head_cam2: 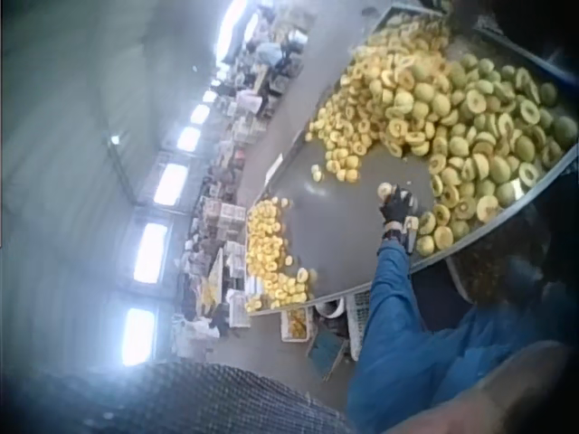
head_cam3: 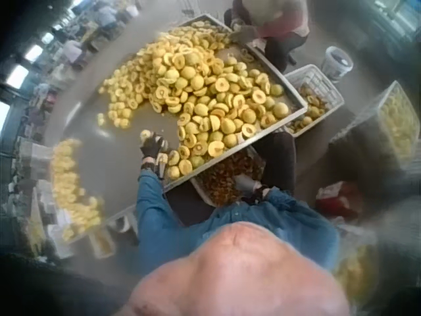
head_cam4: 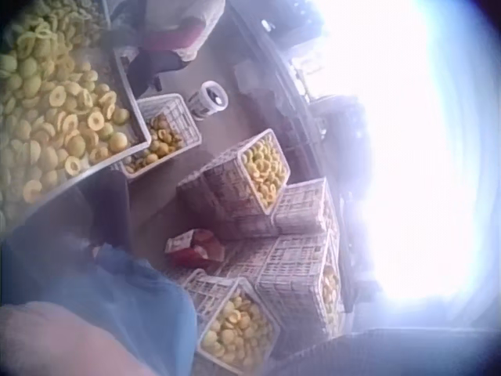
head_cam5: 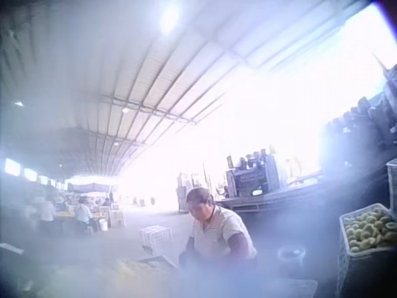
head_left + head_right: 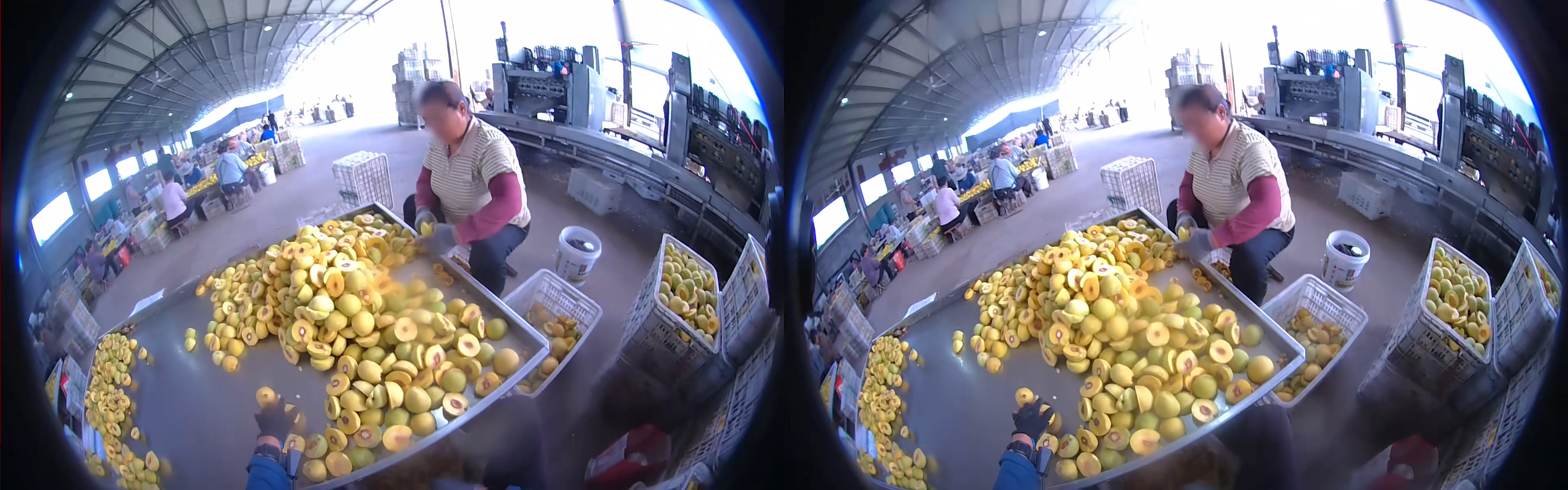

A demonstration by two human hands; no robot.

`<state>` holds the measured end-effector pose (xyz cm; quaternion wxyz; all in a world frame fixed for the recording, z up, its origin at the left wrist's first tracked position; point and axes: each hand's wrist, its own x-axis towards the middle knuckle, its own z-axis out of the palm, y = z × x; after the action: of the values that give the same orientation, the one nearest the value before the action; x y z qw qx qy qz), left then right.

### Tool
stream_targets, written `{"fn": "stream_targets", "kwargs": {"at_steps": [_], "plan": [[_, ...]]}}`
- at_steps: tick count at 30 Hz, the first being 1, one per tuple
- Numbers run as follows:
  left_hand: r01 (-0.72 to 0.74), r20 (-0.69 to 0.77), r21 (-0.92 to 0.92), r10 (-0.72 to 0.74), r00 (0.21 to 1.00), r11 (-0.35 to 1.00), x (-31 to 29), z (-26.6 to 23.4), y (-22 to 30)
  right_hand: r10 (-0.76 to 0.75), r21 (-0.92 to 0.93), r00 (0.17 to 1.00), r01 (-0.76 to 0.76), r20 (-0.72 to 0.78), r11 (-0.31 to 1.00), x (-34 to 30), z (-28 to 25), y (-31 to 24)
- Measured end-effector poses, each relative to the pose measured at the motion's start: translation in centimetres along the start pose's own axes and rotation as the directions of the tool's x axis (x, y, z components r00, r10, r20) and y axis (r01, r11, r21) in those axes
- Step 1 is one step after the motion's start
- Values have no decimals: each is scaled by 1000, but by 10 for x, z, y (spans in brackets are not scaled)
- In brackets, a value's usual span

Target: The person removes the pits from peach halves using a curved knife, dropping the pits into a crate below and placing the pitted peach halves on the table.

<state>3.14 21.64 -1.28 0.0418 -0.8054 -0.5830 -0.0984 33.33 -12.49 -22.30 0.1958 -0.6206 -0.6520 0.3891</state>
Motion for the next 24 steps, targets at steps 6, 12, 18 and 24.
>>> {"fn": "stream_targets", "kwargs": {"at_steps": [6, 12, 18, 24], "plan": [[-210, -96, -188, 195, 976, 960, -23, 3, -4, -555, -264, 824, 564, 116, 783, 0, 20, 6], [-170, -187, -667, 58, 981, 725, -26, -87, 80, -181, 592, 957, 284, -228, 754, -20, -63, -71], [-313, -78, -793, 422, 903, 523, -123, -134, 167, 107, 690, 964, 95, -244, 718, -40, -199, -219], [-220, -19, -886, 444, 896, 408, -171, -139, 223, -3, 615, 866, 359, -501, 702, -50, -177, -203]]}}
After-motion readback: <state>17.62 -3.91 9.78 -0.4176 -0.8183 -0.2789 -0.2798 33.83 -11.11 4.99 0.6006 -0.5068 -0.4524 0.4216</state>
